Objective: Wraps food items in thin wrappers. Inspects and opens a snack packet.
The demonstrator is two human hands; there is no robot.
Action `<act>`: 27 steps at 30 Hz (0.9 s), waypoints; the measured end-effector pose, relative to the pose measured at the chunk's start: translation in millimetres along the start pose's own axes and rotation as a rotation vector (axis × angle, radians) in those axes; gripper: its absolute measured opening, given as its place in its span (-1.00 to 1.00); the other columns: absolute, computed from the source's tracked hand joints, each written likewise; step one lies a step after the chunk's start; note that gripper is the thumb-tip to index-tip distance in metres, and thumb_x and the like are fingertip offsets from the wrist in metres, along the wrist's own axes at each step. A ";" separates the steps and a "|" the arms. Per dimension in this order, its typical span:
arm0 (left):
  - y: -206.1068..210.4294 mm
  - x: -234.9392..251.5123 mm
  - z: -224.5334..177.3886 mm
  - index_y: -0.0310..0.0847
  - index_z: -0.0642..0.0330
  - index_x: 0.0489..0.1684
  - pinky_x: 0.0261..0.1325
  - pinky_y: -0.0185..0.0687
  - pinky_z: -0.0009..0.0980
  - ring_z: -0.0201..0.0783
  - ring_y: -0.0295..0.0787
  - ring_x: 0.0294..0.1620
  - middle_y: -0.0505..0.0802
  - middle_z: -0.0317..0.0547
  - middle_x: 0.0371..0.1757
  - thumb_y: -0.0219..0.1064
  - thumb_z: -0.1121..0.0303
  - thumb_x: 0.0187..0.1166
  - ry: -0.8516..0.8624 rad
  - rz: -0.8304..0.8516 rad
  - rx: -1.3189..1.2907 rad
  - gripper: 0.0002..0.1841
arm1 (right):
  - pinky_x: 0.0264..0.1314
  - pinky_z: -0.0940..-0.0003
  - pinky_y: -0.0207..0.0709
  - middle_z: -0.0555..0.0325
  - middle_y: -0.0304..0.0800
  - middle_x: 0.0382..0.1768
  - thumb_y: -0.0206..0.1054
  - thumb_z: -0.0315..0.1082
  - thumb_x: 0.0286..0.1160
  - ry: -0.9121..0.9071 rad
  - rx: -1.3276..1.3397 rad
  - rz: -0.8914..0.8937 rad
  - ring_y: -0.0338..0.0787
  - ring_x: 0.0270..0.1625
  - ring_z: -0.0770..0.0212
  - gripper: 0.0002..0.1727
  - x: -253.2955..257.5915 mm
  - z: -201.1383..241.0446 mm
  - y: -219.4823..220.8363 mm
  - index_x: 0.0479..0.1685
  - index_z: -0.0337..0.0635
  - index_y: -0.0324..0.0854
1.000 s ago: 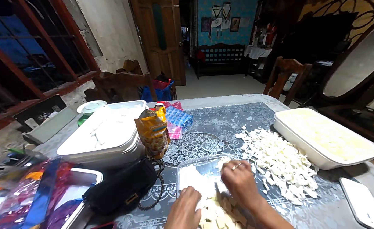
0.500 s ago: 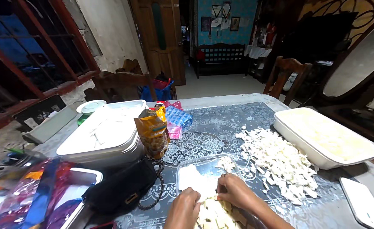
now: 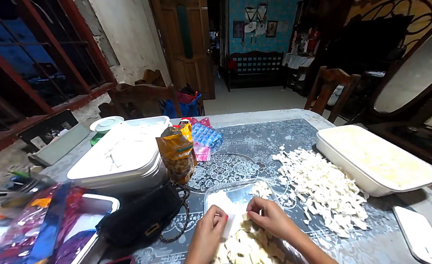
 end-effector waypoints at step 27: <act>13.4 -3.4 0.5 0.54 0.31 0.04 -0.33 0.57 -0.48 -0.50 0.59 -0.56 0.67 -0.32 -0.57 0.13 0.38 0.74 0.035 -0.031 -0.282 -0.81 | 0.03 0.48 0.64 0.04 0.85 -0.18 0.32 -0.41 0.61 -0.160 0.250 -0.123 0.77 -0.18 0.41 -0.79 -9.1 8.6 29.8 -0.01 -0.38 0.76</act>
Point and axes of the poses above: each hand's wrist, its own x-axis towards the middle knuckle, its own y-axis out of the palm, z = x × y, the point moved 1 cm from there along x, towards the middle knuckle
